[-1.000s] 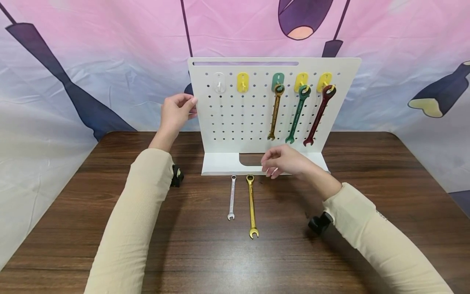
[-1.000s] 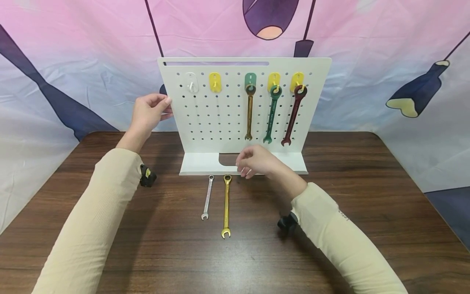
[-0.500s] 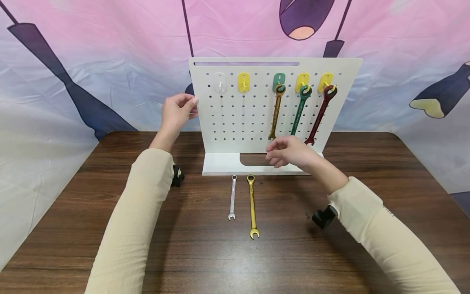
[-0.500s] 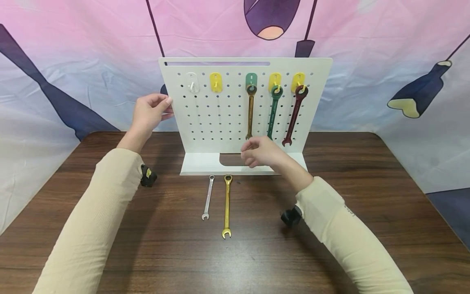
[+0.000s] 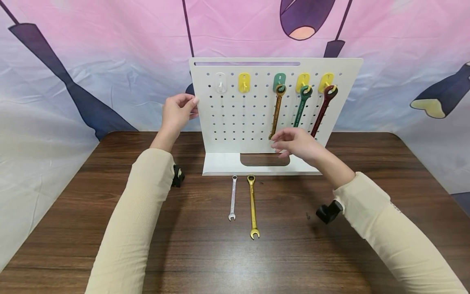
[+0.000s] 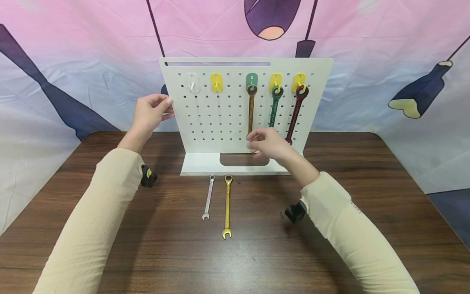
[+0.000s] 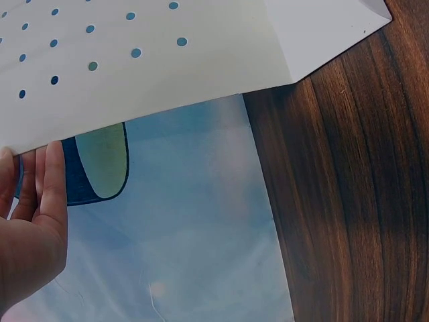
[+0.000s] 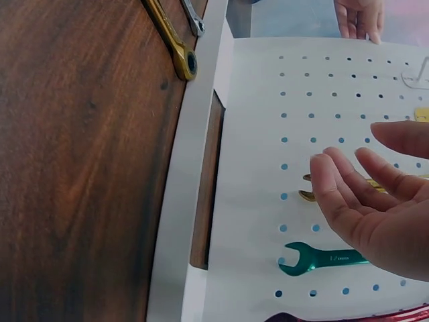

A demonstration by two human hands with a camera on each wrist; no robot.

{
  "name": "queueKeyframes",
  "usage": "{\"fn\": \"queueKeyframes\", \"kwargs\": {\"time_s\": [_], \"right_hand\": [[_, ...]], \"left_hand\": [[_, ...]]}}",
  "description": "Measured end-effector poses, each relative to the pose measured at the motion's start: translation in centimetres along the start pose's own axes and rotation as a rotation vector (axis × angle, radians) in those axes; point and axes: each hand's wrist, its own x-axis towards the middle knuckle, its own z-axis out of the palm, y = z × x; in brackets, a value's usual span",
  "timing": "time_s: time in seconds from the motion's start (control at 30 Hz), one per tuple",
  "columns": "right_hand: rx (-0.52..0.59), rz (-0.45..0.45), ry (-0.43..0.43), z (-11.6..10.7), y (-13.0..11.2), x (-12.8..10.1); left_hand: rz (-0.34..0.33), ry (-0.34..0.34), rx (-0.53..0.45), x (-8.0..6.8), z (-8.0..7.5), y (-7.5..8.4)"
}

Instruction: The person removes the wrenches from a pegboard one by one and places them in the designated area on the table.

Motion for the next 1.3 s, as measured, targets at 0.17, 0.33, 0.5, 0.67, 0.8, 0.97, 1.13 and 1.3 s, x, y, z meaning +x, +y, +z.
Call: {"fn": "queueKeyframes", "kwargs": {"time_s": [0.17,0.33,0.5,0.67,0.8,0.97,1.13,1.3], "right_hand": [[0.002,-0.014,0.015,-0.6,-0.3,0.1],[-0.010,-0.044,0.065,-1.0,-0.7,0.3],[-0.039,-0.049,0.102,-1.5,-1.3,0.2],[-0.051,-0.059,0.132,-2.1,-1.9,0.3],[-0.034,-0.080,0.146,-2.4,-2.4,0.5],[-0.035,-0.098,0.157,-2.6,-2.8,0.6],[-0.031,-0.102,0.170,-2.7,-3.1,0.7],[-0.020,-0.111,0.179,-2.6,-3.4,0.9]], "left_hand": [[-0.007,-0.001,0.004,-0.1,0.0,0.0],[-0.006,-0.001,0.017,-0.2,-0.1,0.0],[0.002,-0.005,0.020,-0.3,-0.1,0.1],[0.004,-0.002,0.021,-0.3,-0.1,0.1],[0.000,-0.003,0.020,-0.3,-0.1,0.1],[-0.005,-0.002,0.013,-0.2,-0.1,0.1],[-0.008,-0.005,0.011,-0.2,-0.1,0.2],[-0.010,-0.003,0.007,-0.1,-0.1,0.1]]}}
